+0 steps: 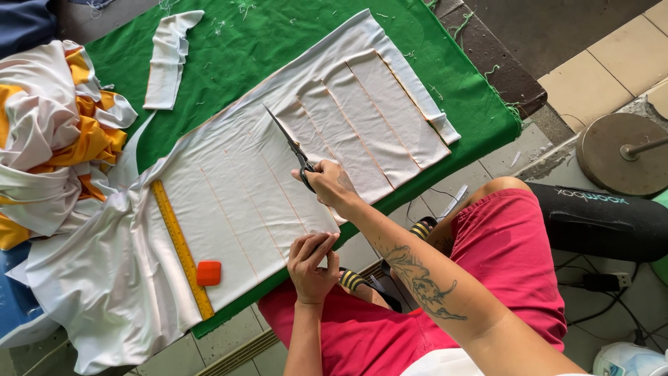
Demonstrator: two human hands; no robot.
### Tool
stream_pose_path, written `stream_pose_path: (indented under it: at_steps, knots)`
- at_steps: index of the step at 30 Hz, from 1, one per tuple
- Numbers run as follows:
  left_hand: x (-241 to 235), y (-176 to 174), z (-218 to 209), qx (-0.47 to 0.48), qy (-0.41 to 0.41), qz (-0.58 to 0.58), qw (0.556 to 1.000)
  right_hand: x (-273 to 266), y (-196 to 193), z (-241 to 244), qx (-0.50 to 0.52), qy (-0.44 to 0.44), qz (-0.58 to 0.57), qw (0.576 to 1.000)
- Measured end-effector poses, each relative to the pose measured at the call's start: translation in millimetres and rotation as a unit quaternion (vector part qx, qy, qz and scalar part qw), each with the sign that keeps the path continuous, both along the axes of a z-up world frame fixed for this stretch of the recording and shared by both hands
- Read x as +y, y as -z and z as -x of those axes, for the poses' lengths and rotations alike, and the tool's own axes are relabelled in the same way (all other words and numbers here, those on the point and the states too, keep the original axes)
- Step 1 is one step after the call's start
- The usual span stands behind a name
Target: The person measures and marks lines on a piece of white fabric using a ruler and chalk, then cuts the fabric into strips using scissors.
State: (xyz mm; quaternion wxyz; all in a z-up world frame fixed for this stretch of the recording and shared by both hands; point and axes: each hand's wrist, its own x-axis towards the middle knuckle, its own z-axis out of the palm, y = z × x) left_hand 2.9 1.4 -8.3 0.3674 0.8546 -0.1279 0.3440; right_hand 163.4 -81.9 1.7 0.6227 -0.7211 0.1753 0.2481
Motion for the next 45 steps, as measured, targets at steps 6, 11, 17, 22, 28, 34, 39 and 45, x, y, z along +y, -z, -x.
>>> stream_pose_path:
  at_steps: [6,11,17,22,28,34,39,45]
  knots:
    - [-1,2,0,0.007,-0.004,-0.002,1.000,-9,-32,9,-0.008,-0.005,-0.034,0.999]
    - [1,-2,1,0.006,-0.002,-0.003,1.000,-12,-23,7,-0.001,-0.002,-0.057,0.998]
    - [-3,-2,23,0.014,0.017,-0.045,0.999,-62,-43,49,0.008,-0.036,-0.212,0.977]
    - [-39,-24,51,0.074,0.164,0.004,0.984,-140,-59,133,0.008,-0.067,-0.283,0.957]
    - [-107,69,81,0.685,0.254,-0.278,0.624,-206,-15,216,-0.012,0.002,-0.295,0.955]
    - [-92,41,75,0.772,0.325,-0.307,0.453,-211,-20,232,0.050,0.023,-0.276,0.960]
    - [-57,91,108,0.737,0.293,-0.289,0.536,-209,-17,216,0.044,0.065,-0.339,0.937]
    - [-53,56,117,0.645,0.234,-0.187,0.703,-203,-53,212,-0.042,-0.038,-0.261,0.964]
